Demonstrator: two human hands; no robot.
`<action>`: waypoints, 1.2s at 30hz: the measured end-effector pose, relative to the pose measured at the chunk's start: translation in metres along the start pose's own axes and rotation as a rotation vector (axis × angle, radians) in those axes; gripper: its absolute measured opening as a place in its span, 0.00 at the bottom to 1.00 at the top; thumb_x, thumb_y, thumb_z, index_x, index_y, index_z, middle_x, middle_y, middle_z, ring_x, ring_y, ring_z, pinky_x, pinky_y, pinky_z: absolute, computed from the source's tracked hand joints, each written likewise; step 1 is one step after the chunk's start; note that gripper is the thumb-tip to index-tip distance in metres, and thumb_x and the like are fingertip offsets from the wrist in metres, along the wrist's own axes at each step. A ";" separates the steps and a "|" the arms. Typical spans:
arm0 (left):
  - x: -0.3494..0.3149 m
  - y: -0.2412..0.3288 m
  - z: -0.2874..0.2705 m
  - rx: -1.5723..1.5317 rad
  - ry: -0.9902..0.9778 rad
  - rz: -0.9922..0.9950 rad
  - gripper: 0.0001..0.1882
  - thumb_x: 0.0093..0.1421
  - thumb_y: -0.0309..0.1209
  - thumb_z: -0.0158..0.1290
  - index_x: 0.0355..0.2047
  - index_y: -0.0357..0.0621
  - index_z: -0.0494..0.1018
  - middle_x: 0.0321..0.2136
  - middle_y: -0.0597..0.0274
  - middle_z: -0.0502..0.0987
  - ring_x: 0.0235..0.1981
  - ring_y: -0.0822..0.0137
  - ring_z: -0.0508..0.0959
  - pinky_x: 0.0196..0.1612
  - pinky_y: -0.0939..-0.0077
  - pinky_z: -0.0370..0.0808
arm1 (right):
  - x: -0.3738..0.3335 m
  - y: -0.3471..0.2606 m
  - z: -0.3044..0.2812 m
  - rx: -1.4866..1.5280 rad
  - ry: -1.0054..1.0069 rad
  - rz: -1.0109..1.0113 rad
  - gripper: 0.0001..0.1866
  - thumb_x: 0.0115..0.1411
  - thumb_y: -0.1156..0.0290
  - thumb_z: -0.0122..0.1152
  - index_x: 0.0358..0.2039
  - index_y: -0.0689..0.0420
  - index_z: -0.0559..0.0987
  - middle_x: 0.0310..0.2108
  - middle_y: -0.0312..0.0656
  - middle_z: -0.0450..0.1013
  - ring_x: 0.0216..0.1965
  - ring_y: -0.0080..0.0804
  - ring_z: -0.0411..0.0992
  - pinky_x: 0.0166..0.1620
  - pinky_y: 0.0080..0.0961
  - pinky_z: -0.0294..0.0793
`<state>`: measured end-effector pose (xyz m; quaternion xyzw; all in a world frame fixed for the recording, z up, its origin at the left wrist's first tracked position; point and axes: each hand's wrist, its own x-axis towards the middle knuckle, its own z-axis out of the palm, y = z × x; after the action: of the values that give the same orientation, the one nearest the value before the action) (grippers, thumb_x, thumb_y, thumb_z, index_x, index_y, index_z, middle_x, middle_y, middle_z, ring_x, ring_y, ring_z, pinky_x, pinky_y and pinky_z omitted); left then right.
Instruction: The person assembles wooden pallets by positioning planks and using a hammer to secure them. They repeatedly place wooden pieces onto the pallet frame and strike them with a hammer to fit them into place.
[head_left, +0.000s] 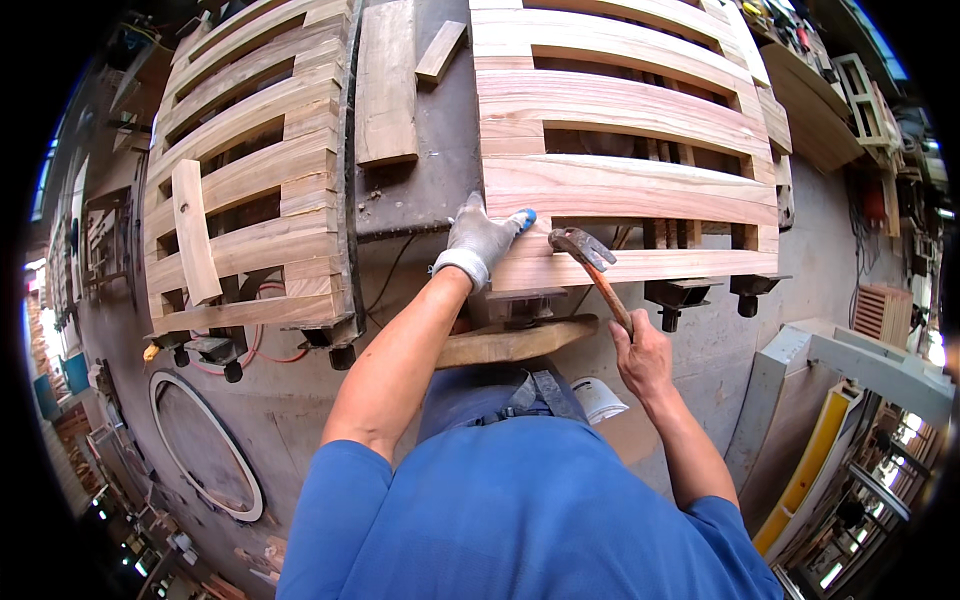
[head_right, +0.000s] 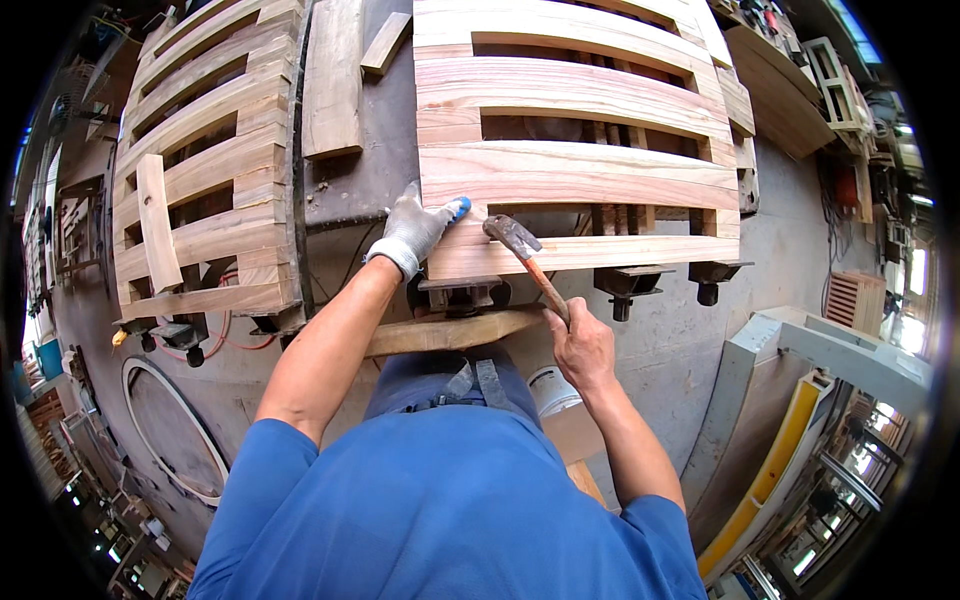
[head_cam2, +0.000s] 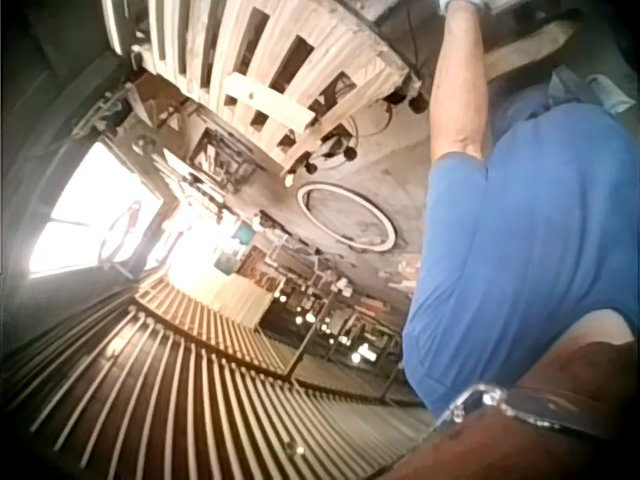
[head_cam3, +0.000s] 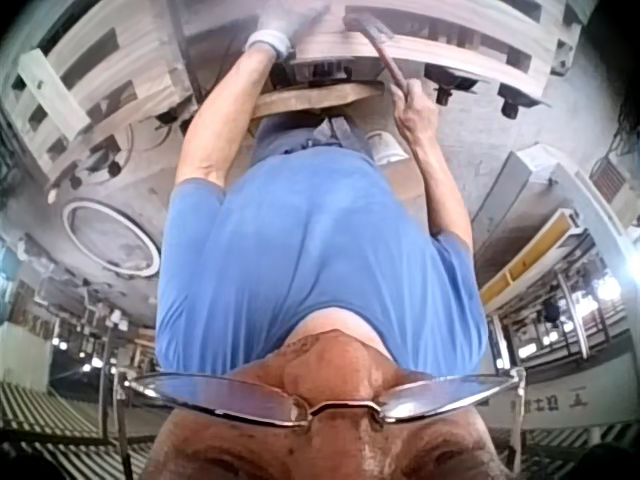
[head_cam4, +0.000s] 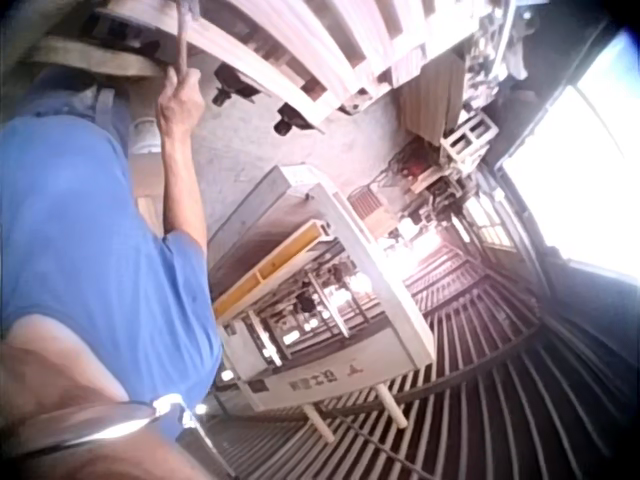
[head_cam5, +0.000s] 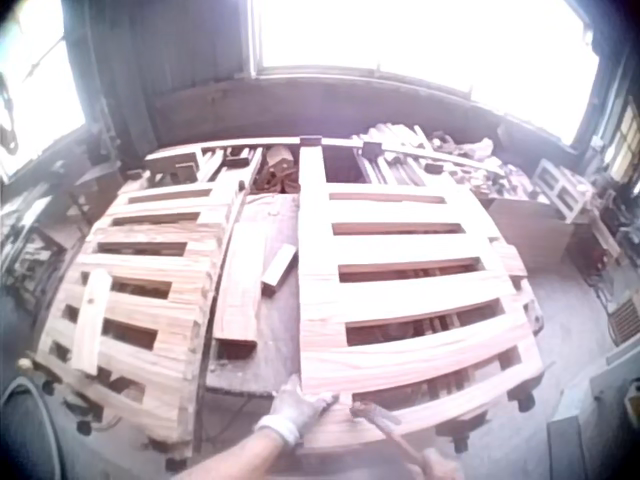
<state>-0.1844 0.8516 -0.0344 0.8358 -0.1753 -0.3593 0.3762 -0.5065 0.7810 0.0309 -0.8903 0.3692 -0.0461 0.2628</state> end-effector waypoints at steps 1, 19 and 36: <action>-0.001 0.000 0.000 0.006 0.010 0.015 0.37 0.59 0.45 0.74 0.59 0.31 0.75 0.52 0.39 0.85 0.53 0.51 0.86 0.59 0.62 0.80 | 0.001 0.000 0.001 -0.006 0.001 -0.013 0.15 0.70 0.62 0.68 0.37 0.56 0.71 0.23 0.53 0.76 0.27 0.59 0.78 0.29 0.51 0.76; 0.001 -0.006 0.006 0.004 0.072 0.021 0.34 0.60 0.41 0.73 0.59 0.32 0.75 0.50 0.40 0.85 0.51 0.53 0.86 0.57 0.63 0.81 | 0.020 -0.010 -0.012 0.014 0.059 -0.090 0.16 0.71 0.62 0.67 0.36 0.57 0.70 0.24 0.54 0.76 0.27 0.59 0.79 0.29 0.50 0.76; 0.005 -0.014 0.010 -0.012 0.079 0.028 0.35 0.59 0.40 0.74 0.59 0.32 0.75 0.51 0.41 0.85 0.51 0.53 0.86 0.57 0.64 0.81 | 0.007 -0.030 -0.021 0.107 0.140 -0.144 0.13 0.70 0.65 0.68 0.37 0.56 0.73 0.22 0.53 0.75 0.26 0.60 0.78 0.29 0.50 0.76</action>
<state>-0.1884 0.8528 -0.0517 0.8444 -0.1700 -0.3219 0.3929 -0.4880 0.7847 0.0627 -0.8937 0.3188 -0.1466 0.2795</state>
